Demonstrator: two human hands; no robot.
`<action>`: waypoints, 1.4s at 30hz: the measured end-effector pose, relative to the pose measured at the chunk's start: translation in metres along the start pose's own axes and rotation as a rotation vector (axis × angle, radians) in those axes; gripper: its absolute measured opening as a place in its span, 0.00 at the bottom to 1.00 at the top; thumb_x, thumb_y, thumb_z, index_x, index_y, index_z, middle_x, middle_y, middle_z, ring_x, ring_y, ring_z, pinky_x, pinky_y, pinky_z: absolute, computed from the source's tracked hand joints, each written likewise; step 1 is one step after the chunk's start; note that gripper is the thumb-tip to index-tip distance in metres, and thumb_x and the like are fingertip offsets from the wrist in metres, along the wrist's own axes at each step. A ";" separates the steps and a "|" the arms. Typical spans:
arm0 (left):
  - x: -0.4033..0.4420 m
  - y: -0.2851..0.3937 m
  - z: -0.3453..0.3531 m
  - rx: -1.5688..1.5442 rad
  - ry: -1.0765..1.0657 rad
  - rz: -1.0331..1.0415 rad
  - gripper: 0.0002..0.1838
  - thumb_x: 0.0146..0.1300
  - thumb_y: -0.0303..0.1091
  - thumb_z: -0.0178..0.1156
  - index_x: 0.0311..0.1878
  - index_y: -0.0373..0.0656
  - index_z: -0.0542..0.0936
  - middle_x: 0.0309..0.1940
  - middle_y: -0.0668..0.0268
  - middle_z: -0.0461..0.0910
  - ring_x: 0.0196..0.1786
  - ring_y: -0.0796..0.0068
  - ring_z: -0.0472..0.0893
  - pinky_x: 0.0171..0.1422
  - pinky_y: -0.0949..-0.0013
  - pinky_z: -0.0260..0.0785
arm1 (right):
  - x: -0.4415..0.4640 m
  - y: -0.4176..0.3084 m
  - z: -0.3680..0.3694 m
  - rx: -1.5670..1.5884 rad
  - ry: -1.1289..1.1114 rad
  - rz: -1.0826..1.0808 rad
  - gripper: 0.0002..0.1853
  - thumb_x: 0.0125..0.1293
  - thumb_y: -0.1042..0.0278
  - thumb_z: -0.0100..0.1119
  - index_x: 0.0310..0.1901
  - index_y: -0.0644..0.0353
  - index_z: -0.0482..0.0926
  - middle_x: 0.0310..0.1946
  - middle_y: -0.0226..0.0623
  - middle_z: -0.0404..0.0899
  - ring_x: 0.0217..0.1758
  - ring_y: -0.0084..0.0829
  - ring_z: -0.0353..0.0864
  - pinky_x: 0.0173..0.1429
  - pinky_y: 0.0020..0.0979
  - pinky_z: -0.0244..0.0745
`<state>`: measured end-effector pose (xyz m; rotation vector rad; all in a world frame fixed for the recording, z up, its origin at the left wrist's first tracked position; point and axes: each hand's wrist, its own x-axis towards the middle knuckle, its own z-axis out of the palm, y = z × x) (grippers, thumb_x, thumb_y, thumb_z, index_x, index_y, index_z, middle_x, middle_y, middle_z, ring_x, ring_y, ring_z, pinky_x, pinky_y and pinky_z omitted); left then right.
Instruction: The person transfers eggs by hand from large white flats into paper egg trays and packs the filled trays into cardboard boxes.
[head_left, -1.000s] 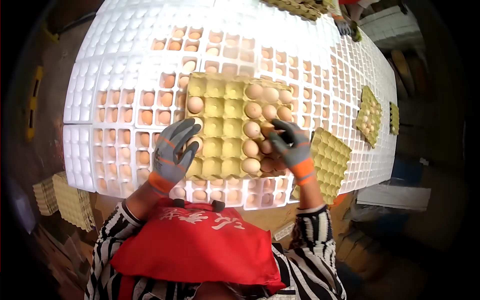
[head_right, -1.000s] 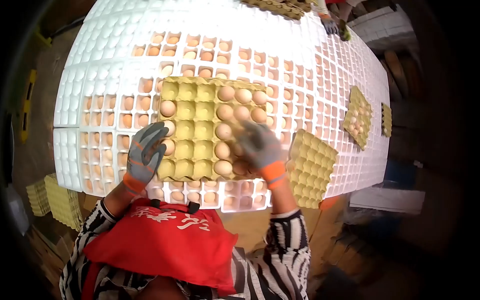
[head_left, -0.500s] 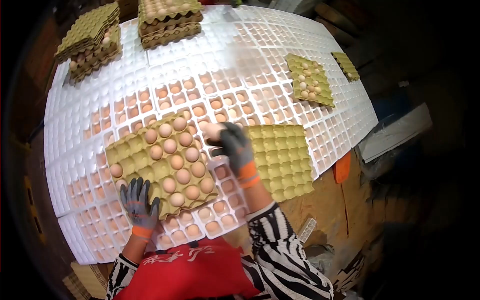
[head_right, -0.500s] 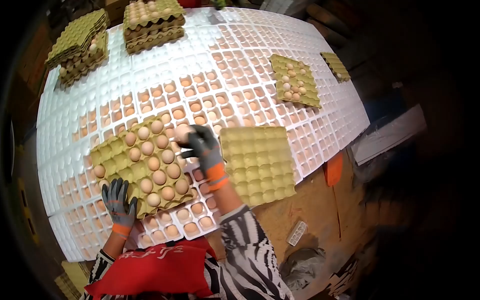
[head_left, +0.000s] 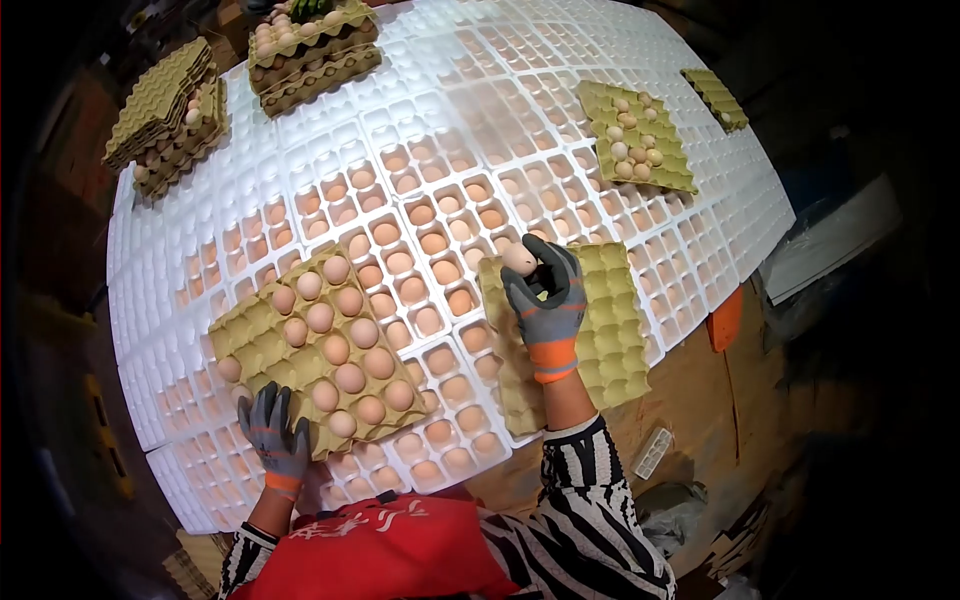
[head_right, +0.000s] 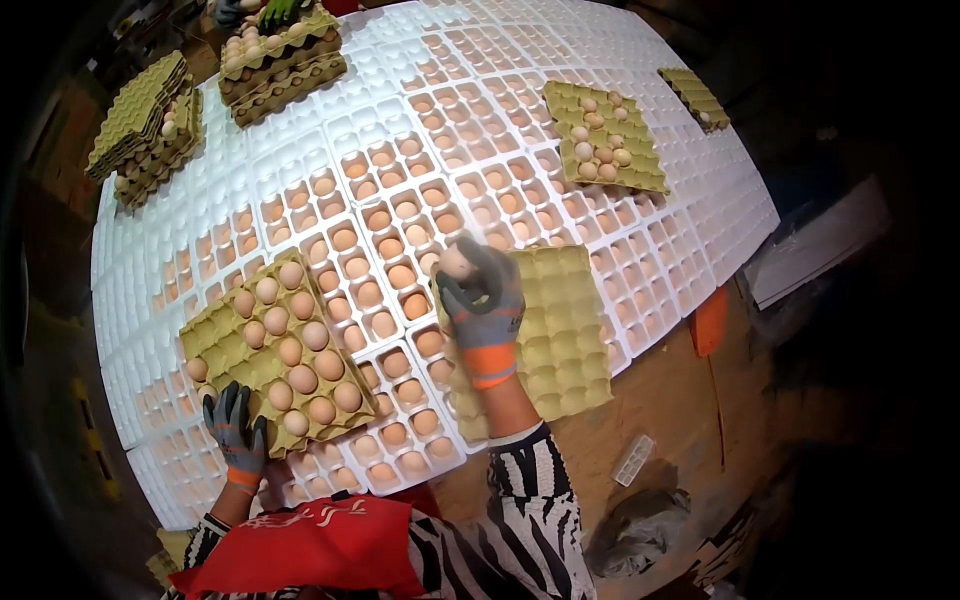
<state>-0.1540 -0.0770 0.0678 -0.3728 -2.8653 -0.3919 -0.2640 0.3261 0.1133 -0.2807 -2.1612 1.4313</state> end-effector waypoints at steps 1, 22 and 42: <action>0.001 0.001 0.000 0.004 -0.007 0.000 0.30 0.54 0.34 0.64 0.64 0.41 0.77 0.62 0.51 0.75 0.69 0.50 0.69 0.81 0.38 0.45 | 0.000 0.003 -0.003 -0.021 0.006 -0.004 0.25 0.56 0.71 0.74 0.57 0.61 0.81 0.50 0.37 0.80 0.52 0.32 0.81 0.56 0.31 0.77; -0.001 0.005 0.001 0.070 -0.050 -0.040 0.29 0.60 0.35 0.59 0.66 0.40 0.75 0.64 0.50 0.73 0.70 0.45 0.67 0.81 0.39 0.44 | 0.293 0.329 -0.156 -0.037 0.736 0.177 0.26 0.59 0.76 0.72 0.60 0.68 0.77 0.54 0.41 0.83 0.51 0.29 0.82 0.55 0.31 0.80; -0.003 0.004 -0.015 -0.134 0.070 -0.044 0.32 0.54 0.32 0.69 0.65 0.45 0.77 0.64 0.55 0.74 0.67 0.50 0.71 0.75 0.46 0.56 | -0.077 0.006 0.000 0.078 -0.742 0.094 0.20 0.66 0.78 0.64 0.60 0.63 0.80 0.53 0.35 0.84 0.42 0.22 0.83 0.48 0.28 0.79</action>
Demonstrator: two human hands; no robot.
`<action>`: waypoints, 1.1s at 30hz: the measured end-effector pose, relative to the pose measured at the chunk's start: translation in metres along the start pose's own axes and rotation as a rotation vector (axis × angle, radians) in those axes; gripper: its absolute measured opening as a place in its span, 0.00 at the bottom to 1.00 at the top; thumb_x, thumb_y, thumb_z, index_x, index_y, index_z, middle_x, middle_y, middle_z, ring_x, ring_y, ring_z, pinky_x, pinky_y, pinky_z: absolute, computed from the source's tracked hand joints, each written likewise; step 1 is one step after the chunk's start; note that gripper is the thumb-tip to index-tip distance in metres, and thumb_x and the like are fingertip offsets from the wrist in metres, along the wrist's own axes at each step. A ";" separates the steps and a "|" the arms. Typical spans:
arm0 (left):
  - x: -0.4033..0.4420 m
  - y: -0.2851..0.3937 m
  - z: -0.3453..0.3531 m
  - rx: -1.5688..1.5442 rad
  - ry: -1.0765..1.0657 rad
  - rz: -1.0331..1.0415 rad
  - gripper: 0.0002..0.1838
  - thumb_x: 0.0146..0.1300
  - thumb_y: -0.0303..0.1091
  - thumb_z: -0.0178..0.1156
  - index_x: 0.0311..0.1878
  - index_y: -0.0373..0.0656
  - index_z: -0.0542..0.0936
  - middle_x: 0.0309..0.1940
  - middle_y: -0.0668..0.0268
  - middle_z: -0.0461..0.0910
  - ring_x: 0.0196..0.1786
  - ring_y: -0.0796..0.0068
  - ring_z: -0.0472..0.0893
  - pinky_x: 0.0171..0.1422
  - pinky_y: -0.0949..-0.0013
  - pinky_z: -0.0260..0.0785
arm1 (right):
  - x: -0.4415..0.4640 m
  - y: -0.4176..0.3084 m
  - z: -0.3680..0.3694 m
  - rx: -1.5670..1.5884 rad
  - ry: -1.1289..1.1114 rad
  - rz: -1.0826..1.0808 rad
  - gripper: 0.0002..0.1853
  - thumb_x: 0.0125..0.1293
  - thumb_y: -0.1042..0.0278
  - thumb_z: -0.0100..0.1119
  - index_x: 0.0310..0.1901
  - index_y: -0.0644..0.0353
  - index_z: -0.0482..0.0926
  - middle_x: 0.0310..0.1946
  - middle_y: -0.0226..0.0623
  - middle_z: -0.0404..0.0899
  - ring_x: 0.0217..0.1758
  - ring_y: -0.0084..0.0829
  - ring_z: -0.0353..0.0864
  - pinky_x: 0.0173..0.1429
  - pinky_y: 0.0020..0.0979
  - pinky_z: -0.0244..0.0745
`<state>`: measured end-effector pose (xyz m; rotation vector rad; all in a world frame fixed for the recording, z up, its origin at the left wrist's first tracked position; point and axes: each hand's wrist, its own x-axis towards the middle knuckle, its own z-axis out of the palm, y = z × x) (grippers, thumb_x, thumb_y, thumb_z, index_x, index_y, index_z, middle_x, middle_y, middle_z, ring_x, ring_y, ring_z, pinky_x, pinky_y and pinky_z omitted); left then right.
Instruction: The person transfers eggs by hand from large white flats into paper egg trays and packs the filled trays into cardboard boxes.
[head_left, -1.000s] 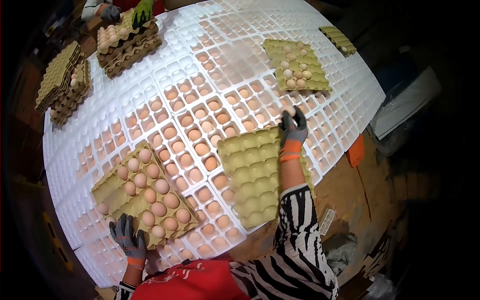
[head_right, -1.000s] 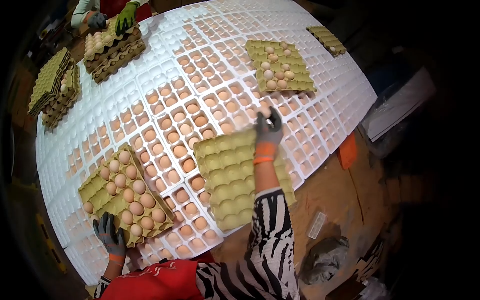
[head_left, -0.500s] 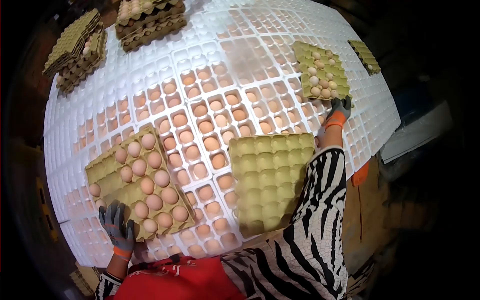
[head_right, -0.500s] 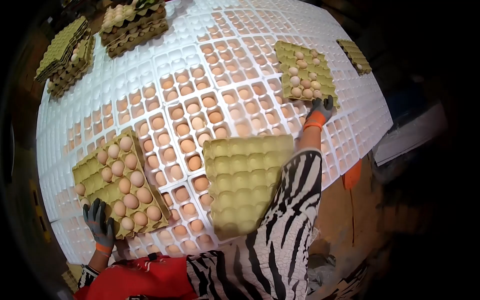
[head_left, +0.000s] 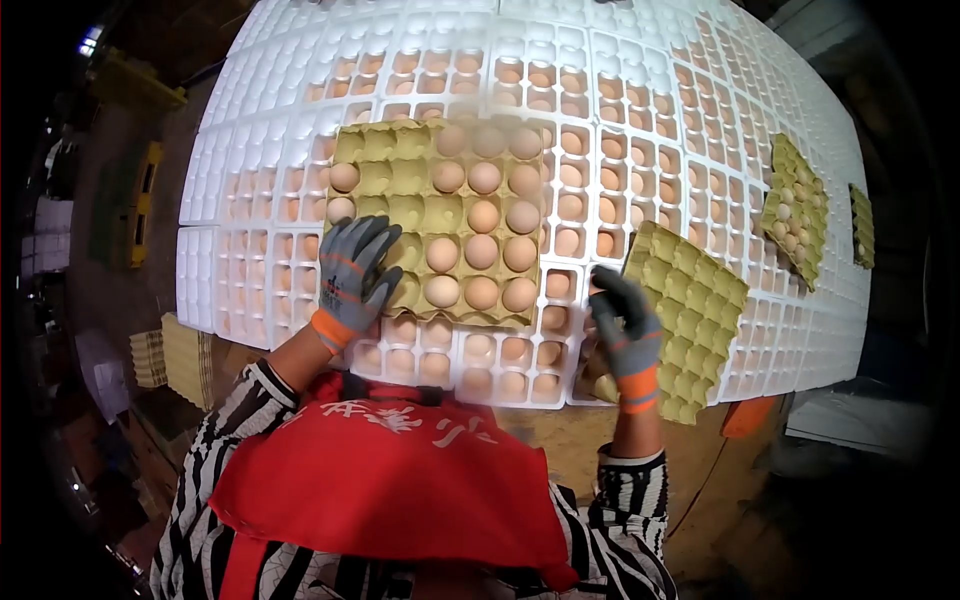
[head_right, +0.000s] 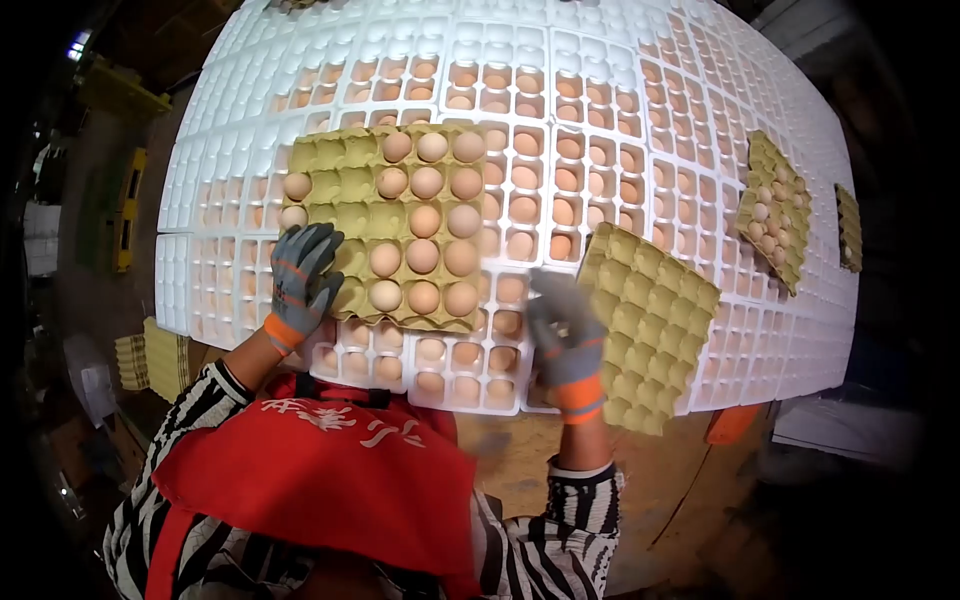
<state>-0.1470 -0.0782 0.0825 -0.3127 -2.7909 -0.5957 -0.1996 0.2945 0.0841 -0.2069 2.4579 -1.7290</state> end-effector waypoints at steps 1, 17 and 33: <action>-0.002 0.010 -0.003 -0.049 0.034 0.033 0.32 0.52 0.30 0.69 0.64 0.45 0.77 0.62 0.54 0.75 0.65 0.49 0.72 0.72 0.49 0.60 | -0.005 -0.021 0.013 -0.054 -0.073 -0.064 0.21 0.63 0.79 0.67 0.59 0.62 0.80 0.51 0.37 0.84 0.42 0.23 0.84 0.48 0.28 0.78; -0.003 0.026 -0.004 -1.139 -0.127 -0.573 0.25 0.59 0.29 0.67 0.60 0.44 0.74 0.51 0.65 0.76 0.51 0.75 0.76 0.55 0.67 0.74 | -0.022 -0.039 0.069 0.758 0.020 0.248 0.25 0.61 0.74 0.65 0.61 0.60 0.74 0.47 0.34 0.78 0.48 0.26 0.80 0.52 0.30 0.79; 0.053 0.012 0.027 -0.521 -0.103 -0.175 0.22 0.60 0.31 0.64 0.59 0.57 0.82 0.44 0.58 0.79 0.43 0.57 0.82 0.48 0.62 0.78 | 0.011 -0.056 0.048 0.466 -0.035 0.214 0.30 0.58 0.68 0.63 0.64 0.63 0.72 0.55 0.41 0.76 0.39 0.30 0.81 0.37 0.27 0.79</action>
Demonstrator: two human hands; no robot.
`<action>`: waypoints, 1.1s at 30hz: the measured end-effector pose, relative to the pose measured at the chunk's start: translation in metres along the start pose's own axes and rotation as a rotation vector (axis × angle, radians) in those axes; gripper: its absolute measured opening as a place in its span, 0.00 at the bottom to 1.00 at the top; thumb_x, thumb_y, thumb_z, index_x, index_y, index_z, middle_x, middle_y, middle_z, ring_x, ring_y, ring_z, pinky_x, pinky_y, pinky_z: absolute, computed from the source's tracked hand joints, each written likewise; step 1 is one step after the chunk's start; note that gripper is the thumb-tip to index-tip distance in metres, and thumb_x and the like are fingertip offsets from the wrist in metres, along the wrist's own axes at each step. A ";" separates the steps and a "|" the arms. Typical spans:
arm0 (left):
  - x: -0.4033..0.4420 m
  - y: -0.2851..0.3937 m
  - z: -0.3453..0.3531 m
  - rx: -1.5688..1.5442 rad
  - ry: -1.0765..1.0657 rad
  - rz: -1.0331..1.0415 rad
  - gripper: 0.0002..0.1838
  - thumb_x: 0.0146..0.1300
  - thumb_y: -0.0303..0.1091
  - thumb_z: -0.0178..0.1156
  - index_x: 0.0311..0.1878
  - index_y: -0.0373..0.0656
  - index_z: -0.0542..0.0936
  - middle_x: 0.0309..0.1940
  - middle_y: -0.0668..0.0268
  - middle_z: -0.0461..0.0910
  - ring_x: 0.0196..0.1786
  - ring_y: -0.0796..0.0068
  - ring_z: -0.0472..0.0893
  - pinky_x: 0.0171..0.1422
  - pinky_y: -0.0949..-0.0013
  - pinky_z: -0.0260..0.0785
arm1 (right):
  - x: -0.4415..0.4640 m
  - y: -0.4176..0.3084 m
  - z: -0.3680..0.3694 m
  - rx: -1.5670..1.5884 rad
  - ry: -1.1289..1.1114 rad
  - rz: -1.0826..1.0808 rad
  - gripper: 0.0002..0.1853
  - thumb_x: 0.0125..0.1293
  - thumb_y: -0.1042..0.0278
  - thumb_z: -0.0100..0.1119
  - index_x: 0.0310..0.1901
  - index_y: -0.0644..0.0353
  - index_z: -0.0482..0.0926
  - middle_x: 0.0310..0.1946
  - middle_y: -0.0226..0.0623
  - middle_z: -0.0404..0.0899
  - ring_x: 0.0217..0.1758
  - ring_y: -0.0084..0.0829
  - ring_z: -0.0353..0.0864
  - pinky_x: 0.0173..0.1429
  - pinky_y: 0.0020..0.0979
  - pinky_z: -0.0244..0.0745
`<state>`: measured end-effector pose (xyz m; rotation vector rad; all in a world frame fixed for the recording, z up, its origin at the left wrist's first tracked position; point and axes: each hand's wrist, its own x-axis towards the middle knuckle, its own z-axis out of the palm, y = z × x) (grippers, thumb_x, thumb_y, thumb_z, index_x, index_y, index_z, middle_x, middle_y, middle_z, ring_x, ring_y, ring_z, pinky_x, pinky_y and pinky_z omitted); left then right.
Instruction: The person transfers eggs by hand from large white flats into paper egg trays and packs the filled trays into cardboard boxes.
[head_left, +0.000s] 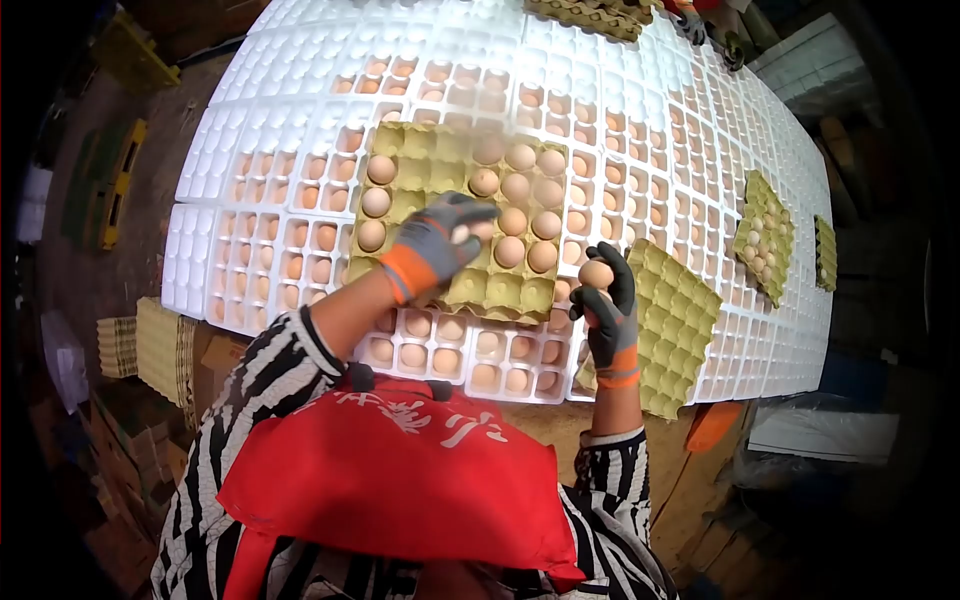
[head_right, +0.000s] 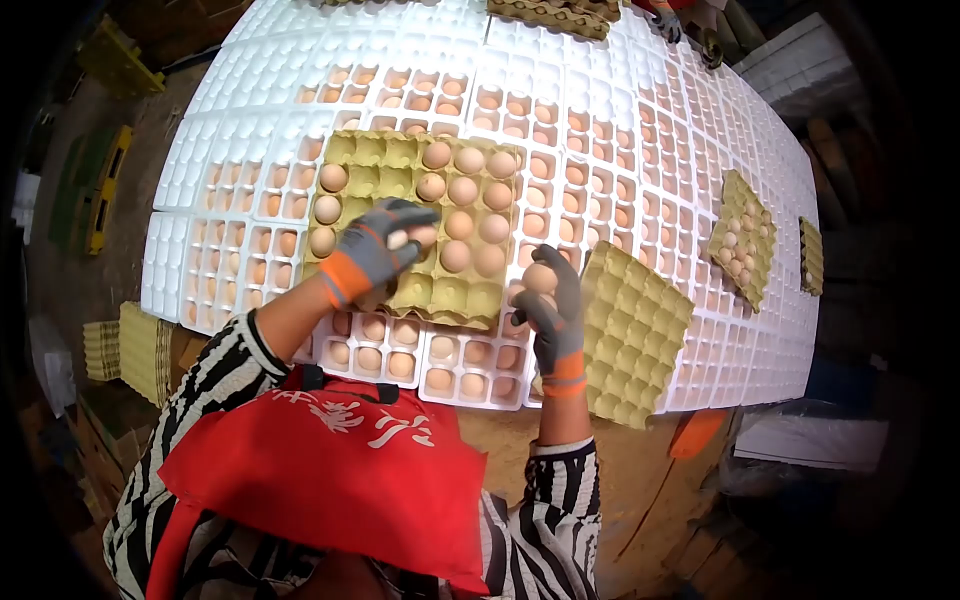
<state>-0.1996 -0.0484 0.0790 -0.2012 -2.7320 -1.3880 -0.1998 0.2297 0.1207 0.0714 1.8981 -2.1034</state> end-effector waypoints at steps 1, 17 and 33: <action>0.006 0.017 0.001 0.176 -0.010 0.032 0.22 0.60 0.31 0.64 0.59 0.57 0.82 0.45 0.59 0.79 0.43 0.56 0.82 0.47 0.62 0.77 | 0.006 -0.001 0.001 -0.226 -0.016 -0.090 0.29 0.58 0.67 0.65 0.63 0.59 0.74 0.56 0.41 0.76 0.42 0.32 0.81 0.39 0.30 0.80; 0.030 0.035 0.020 0.591 -0.333 0.163 0.13 0.64 0.42 0.62 0.49 0.52 0.83 0.51 0.65 0.80 0.53 0.64 0.81 0.49 0.61 0.75 | 0.047 0.033 -0.001 -0.712 0.049 -0.197 0.21 0.56 0.76 0.71 0.52 0.62 0.78 0.49 0.33 0.78 0.48 0.29 0.80 0.49 0.31 0.80; -0.013 -0.251 -0.264 0.409 0.318 -0.432 0.26 0.54 0.45 0.73 0.56 0.49 0.82 0.59 0.54 0.74 0.56 0.52 0.80 0.56 0.55 0.76 | 0.181 0.055 0.404 -1.132 -0.190 -0.407 0.18 0.60 0.52 0.66 0.51 0.42 0.77 0.59 0.41 0.74 0.53 0.50 0.83 0.53 0.46 0.79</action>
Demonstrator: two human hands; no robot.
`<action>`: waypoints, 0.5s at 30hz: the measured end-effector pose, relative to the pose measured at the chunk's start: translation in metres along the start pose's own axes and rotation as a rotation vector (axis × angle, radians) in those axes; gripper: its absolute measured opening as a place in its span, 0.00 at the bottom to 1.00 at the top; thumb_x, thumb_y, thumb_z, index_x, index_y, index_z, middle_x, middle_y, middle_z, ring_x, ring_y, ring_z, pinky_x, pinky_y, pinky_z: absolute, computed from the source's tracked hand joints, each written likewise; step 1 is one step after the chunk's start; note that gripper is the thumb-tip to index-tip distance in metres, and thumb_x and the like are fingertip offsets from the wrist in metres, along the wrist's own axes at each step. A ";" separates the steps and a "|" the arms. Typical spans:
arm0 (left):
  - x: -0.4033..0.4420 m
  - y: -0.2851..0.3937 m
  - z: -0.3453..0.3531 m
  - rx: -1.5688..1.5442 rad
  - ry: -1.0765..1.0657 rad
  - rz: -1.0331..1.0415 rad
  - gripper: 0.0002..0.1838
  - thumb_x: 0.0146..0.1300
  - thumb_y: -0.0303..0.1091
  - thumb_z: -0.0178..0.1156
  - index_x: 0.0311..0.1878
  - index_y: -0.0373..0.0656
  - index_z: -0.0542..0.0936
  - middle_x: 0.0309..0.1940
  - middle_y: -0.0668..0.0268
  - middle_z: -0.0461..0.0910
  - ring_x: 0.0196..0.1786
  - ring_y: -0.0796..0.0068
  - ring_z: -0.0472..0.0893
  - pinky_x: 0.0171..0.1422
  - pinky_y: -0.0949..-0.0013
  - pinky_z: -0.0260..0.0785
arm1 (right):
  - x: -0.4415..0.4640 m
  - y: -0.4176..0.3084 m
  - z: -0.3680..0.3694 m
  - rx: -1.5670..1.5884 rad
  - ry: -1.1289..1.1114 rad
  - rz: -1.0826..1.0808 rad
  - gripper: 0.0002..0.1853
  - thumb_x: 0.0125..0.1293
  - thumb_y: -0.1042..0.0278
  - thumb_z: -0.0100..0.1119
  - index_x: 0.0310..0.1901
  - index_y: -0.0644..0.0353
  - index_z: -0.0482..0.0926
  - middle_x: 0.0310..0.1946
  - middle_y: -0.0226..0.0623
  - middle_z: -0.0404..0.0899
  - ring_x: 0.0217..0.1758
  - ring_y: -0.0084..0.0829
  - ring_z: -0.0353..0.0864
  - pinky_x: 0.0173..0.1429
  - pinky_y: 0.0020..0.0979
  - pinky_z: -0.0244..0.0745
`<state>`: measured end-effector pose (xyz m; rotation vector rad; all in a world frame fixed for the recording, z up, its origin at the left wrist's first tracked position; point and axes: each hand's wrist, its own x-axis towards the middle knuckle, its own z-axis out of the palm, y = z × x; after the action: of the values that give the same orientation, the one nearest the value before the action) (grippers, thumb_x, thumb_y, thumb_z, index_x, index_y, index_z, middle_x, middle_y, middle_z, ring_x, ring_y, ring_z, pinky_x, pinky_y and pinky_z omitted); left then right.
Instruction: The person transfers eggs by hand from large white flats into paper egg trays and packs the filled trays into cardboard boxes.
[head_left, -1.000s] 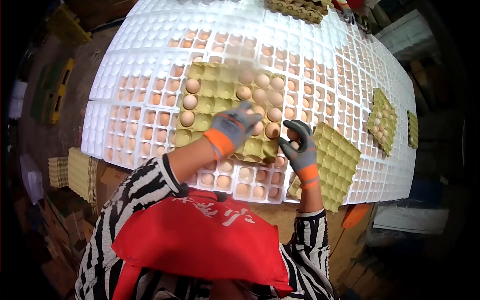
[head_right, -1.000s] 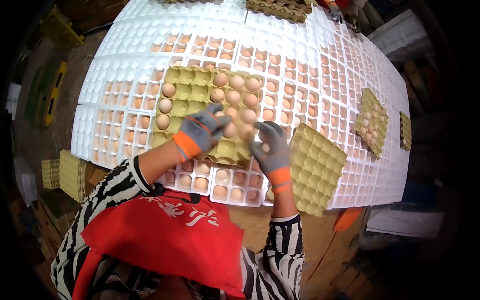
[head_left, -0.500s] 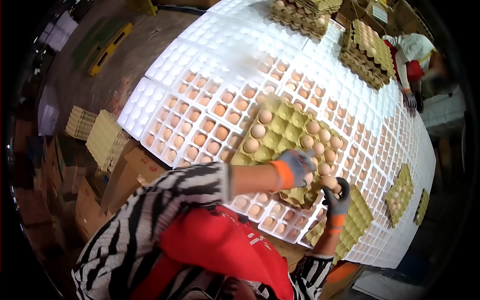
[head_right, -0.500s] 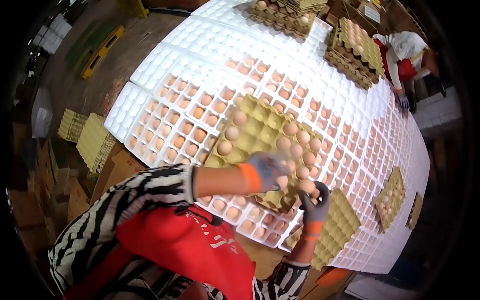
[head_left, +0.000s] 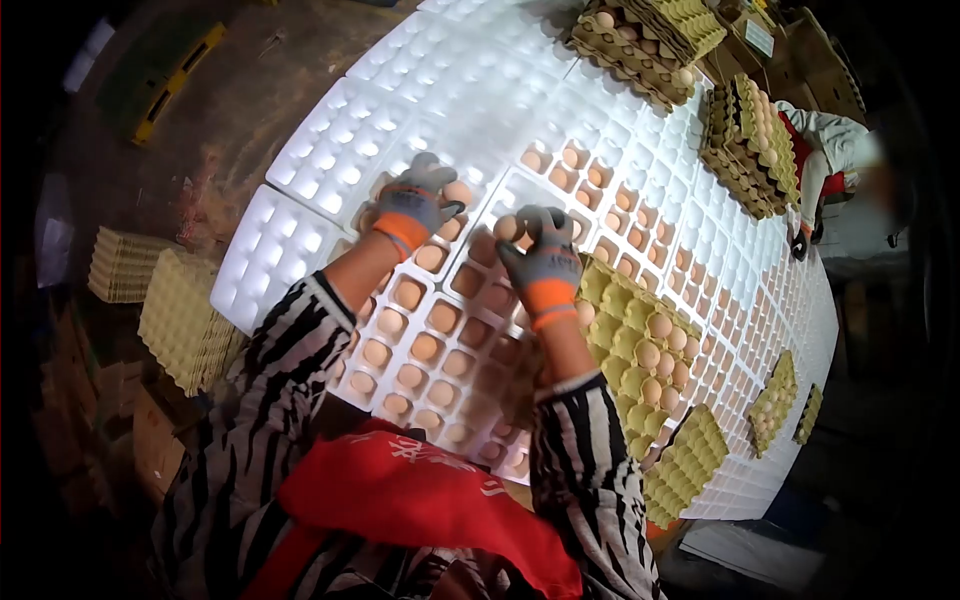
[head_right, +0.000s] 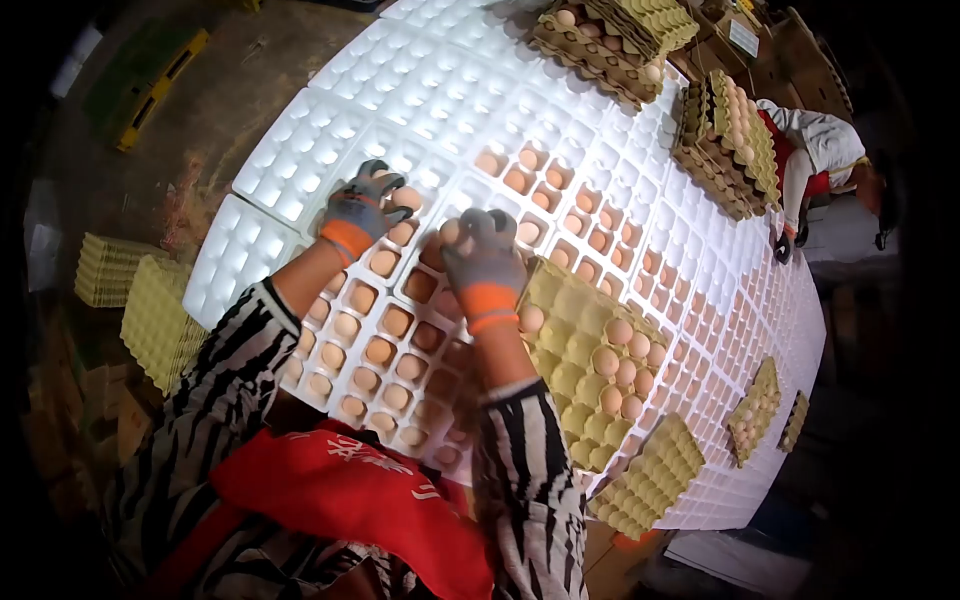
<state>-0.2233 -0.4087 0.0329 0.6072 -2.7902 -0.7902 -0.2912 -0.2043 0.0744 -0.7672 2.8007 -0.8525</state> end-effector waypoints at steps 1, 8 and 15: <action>0.013 -0.042 0.053 -0.483 0.023 0.058 0.27 0.56 0.46 0.72 0.57 0.48 0.81 0.60 0.53 0.73 0.57 0.52 0.79 0.57 0.55 0.76 | 0.013 0.009 0.024 -0.081 0.018 0.006 0.19 0.62 0.50 0.63 0.53 0.42 0.75 0.59 0.40 0.74 0.50 0.50 0.84 0.52 0.47 0.79; 0.031 -0.027 0.040 0.001 0.017 0.158 0.18 0.64 0.41 0.63 0.56 0.53 0.80 0.56 0.57 0.76 0.55 0.54 0.79 0.55 0.58 0.76 | 0.061 0.048 0.080 0.578 0.017 0.213 0.19 0.67 0.58 0.59 0.57 0.54 0.79 0.58 0.41 0.79 0.59 0.40 0.79 0.61 0.39 0.74; 0.074 -0.006 0.065 -0.379 0.056 0.274 0.21 0.67 0.40 0.60 0.62 0.53 0.78 0.60 0.60 0.78 0.59 0.55 0.79 0.61 0.59 0.74 | 0.093 0.047 0.067 1.130 0.444 0.308 0.18 0.72 0.77 0.52 0.62 0.62 0.77 0.58 0.37 0.80 0.55 0.30 0.80 0.59 0.32 0.76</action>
<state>-0.3061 -0.4150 -0.0208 0.1738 -2.4983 -1.1725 -0.3750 -0.2501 -0.0035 0.0525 1.9993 -2.3471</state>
